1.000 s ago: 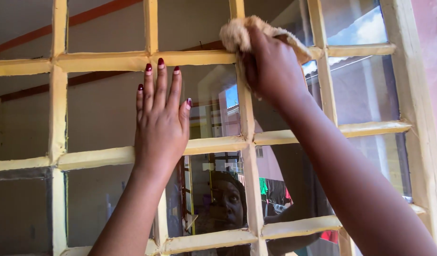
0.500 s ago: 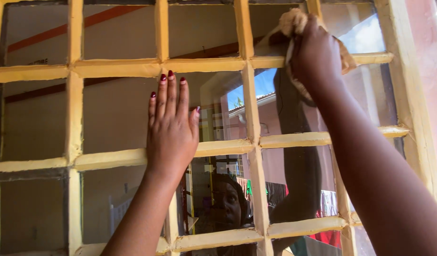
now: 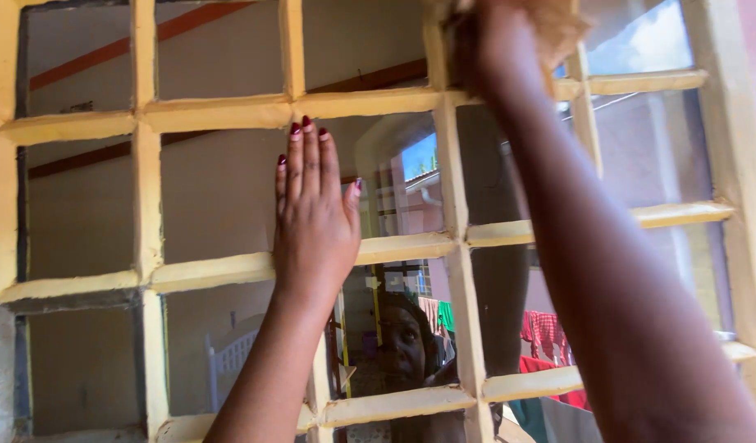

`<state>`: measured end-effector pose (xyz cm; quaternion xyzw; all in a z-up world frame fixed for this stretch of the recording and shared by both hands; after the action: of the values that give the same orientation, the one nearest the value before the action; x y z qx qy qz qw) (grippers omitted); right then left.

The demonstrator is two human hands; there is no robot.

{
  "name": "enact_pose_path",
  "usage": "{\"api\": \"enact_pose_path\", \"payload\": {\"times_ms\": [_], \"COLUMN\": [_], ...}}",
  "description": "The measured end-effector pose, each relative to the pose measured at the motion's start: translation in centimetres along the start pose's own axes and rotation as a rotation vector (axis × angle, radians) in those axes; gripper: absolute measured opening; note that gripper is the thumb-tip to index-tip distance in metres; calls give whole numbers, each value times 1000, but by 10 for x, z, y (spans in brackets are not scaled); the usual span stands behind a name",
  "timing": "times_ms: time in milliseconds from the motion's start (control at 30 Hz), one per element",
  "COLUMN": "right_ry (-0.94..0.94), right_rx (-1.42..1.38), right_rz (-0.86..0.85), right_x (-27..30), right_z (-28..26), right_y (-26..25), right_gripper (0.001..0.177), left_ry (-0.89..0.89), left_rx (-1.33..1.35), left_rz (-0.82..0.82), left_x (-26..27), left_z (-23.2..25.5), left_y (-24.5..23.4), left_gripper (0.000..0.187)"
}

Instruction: Cleaning the glass panes of a wooden door with a cloth.

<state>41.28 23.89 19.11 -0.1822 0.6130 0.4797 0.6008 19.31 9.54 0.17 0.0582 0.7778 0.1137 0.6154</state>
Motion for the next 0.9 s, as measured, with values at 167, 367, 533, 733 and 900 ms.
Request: {"api": "enact_pose_path", "payload": {"times_ms": [167,367,533,733,900], "right_ry": [-146,-131,-42,-10,-206], "right_rx": [-16,33,73,158,163], "right_rz": [-24,-182,-155,-37,59], "right_x": [41,53,32,-13,-11], "right_z": [-19,-18,60,71,59], "right_y": [-31,-84,-74,-16,30], "right_gripper": [51,53,41,47,33], "left_ry": [6,-7,-20,-34,-27], "left_rx": [-46,-67,-68,-32,-22], "left_rz": [3,-17,-22,-8,-10], "left_x": [-2,0,1,2,2], "left_z": [5,5,0,0,2], "left_y": [0,-3,0,-2,-2], "left_gripper": [67,67,67,67,67]}}
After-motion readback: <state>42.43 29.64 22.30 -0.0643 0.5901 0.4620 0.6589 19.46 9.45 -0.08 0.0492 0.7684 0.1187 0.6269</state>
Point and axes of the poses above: each hand's wrist, its own x-axis away from the middle knuckle, its own y-axis out of the palm, z = x × y, the point moved 4 cm from there along -x, towards the middle knuckle, and after that the axes turned 8 degrees about z, right-handed, at the moved point
